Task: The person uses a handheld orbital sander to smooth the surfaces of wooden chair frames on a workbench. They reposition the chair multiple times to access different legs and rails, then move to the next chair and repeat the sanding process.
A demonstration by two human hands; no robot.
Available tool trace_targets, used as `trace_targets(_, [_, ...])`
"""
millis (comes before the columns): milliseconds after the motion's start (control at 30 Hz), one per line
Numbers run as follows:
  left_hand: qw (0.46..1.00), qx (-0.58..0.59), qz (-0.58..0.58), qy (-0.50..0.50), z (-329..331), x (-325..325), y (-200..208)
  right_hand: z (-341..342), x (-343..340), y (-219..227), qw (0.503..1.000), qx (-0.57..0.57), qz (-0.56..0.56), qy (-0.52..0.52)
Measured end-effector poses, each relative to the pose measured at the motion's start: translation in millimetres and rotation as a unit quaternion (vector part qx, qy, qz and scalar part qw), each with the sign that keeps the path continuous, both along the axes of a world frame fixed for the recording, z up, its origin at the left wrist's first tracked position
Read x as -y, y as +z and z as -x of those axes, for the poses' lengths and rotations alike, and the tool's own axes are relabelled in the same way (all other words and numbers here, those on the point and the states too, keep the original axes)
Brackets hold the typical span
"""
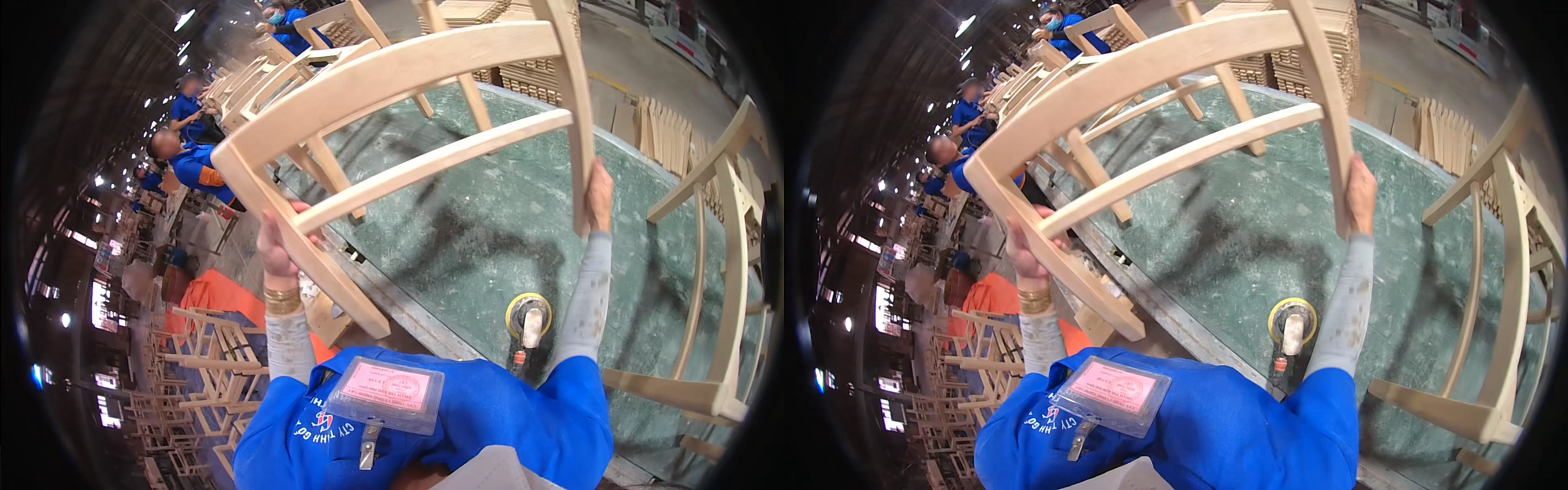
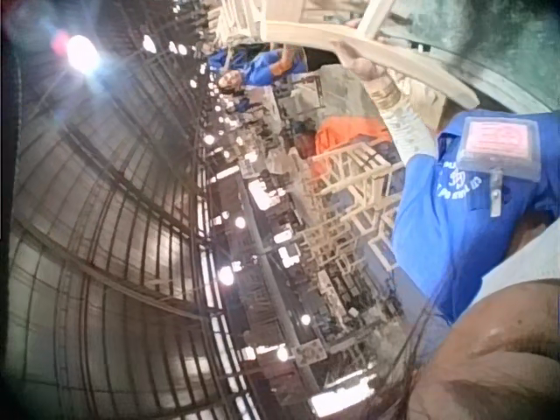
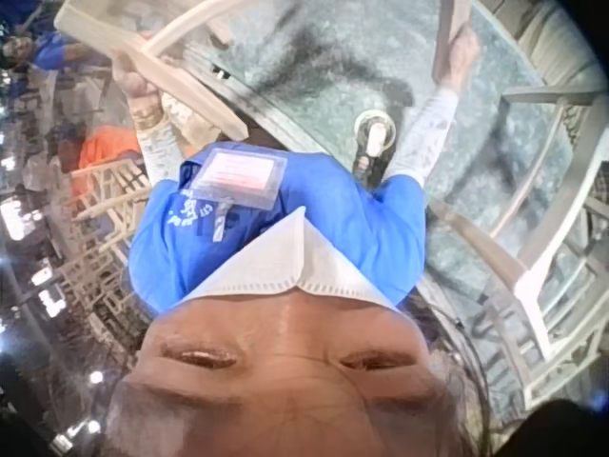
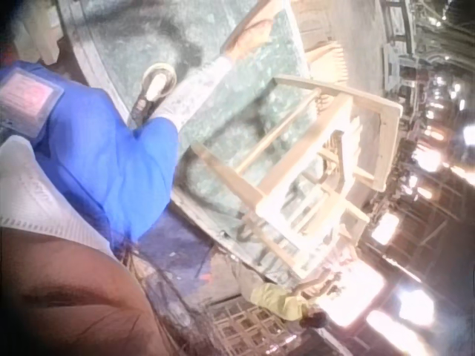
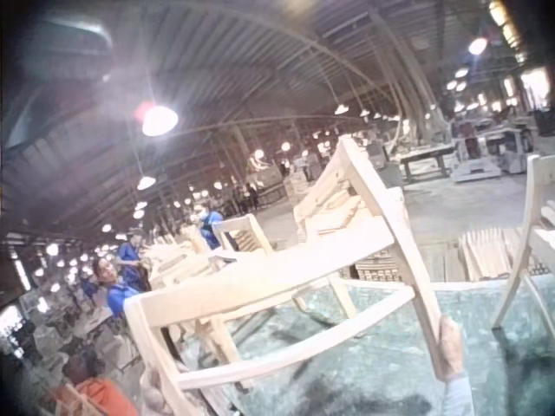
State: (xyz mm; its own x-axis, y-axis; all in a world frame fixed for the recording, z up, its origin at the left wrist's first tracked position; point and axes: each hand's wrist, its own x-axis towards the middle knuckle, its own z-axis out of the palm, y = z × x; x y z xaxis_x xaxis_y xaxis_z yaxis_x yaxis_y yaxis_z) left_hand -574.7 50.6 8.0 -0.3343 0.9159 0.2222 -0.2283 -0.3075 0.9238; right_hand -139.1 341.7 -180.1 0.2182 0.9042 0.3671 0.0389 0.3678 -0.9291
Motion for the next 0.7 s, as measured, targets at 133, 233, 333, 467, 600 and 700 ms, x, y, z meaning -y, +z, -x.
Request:
trace_targets(133, [0.994,0.025,0.010,-0.103,16,-17,19,-22,75,70,0.997,-0.034,0.066,-0.031])
trace_targets(233, [0.988,0.095,0.073,-0.101,21,-56,27,-36,115,105,0.987,0.090,0.034,-0.130])
trace_targets(333, [0.985,0.026,0.052,-0.164,49,-99,34,-34,125,93,0.978,0.114,0.000,-0.172])
trace_targets(467, [0.984,0.021,0.060,-0.169,78,-122,32,4,148,89,0.967,0.131,-0.046,-0.212])
trace_targets(600, [0.981,0.006,0.054,-0.188,76,-135,35,-9,177,57,0.956,0.163,0.041,-0.239])
trace_targets(700, [0.979,0.028,0.052,-0.193,75,-141,37,-20,206,-1,0.952,0.116,0.032,-0.282])
